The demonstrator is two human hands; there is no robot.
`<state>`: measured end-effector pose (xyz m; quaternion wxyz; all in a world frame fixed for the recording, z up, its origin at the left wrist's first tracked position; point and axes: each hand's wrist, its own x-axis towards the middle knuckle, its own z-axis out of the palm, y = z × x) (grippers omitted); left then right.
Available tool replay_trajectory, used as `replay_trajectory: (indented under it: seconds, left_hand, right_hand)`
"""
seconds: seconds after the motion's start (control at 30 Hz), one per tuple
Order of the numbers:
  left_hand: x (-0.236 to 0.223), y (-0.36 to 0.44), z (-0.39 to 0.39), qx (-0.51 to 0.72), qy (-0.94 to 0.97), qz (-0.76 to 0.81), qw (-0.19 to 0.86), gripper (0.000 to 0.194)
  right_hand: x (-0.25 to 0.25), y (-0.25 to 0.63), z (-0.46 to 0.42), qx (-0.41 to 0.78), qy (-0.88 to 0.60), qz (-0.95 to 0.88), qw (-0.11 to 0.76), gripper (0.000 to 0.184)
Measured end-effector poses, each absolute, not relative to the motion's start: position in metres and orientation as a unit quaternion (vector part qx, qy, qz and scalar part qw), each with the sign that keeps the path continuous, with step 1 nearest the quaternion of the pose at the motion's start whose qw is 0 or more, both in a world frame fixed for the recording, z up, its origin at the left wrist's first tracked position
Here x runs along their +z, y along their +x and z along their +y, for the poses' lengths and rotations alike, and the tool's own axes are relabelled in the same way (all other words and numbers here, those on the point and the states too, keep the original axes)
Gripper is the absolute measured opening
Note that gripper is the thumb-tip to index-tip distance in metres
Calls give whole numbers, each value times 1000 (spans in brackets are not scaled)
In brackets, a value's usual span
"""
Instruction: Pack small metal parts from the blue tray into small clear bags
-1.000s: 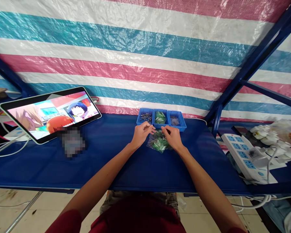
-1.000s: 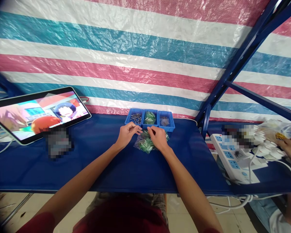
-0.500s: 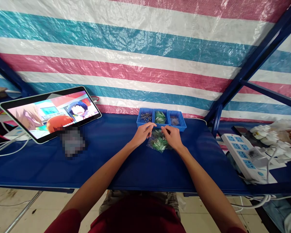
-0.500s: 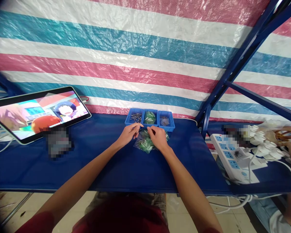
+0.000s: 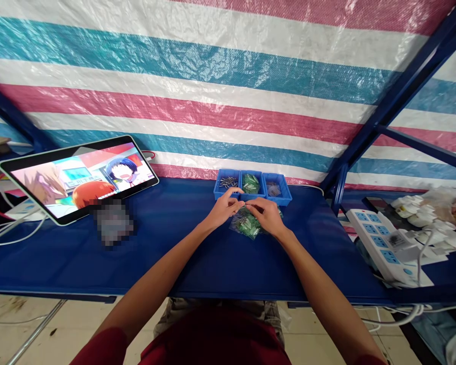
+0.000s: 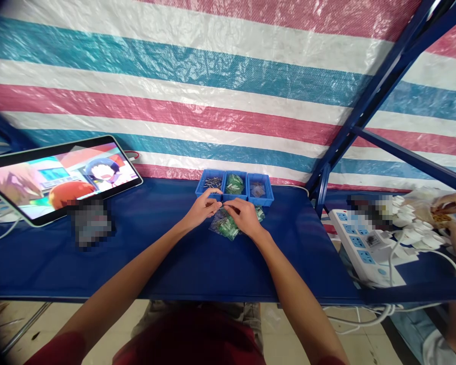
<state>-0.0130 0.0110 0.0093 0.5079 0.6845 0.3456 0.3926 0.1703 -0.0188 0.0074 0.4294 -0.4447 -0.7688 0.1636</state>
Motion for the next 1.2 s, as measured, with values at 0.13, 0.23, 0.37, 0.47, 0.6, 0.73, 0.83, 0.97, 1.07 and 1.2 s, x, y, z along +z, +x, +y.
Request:
replay_trajectory:
  seconds: [0.13,0.23,0.37,0.47,0.6,0.73,0.83,0.97,1.07,1.2]
  left_hand:
    - [10,-13,11,400,669,356,516,47]
    - [11,-12,12,442,660,374,479,40]
    - [15,-14,13,496,668,414,368,35]
    - [17,-16,11,455,711,392,366,31]
    - [16,-17,11,432,739,359,371,28]
    - [16,-19,23,498,725,427,209,26]
    - [17,-21,33,469,737,485,30,24]
    - [15,-23,32,337,789,512,-45,21]
    - [12,-24,26,207,820,534,-18,21]
    - [9,-24,25,69,830,554,-3,22]
  right_hand:
    - [8,168,-20,188,-429,-782,411,22]
    - [9,171,-19,207,-432,-775,413,24]
    - [11,177,-16,216,-452,-751,429,27]
    - [11,178,-15,204,-466,-743,435,27]
    - [7,175,-15,190,-475,-747,425,27]
    - [5,174,-15,168,-497,-727,444,31]
    - [4,176,-14,148,-500,-727,447,31]
    - [3,177,-12,129,-504,-731,441,29]
    - [3,177,-12,126,-505,-735,436,29]
    - [2,176,-12,128,-501,-744,423,30]
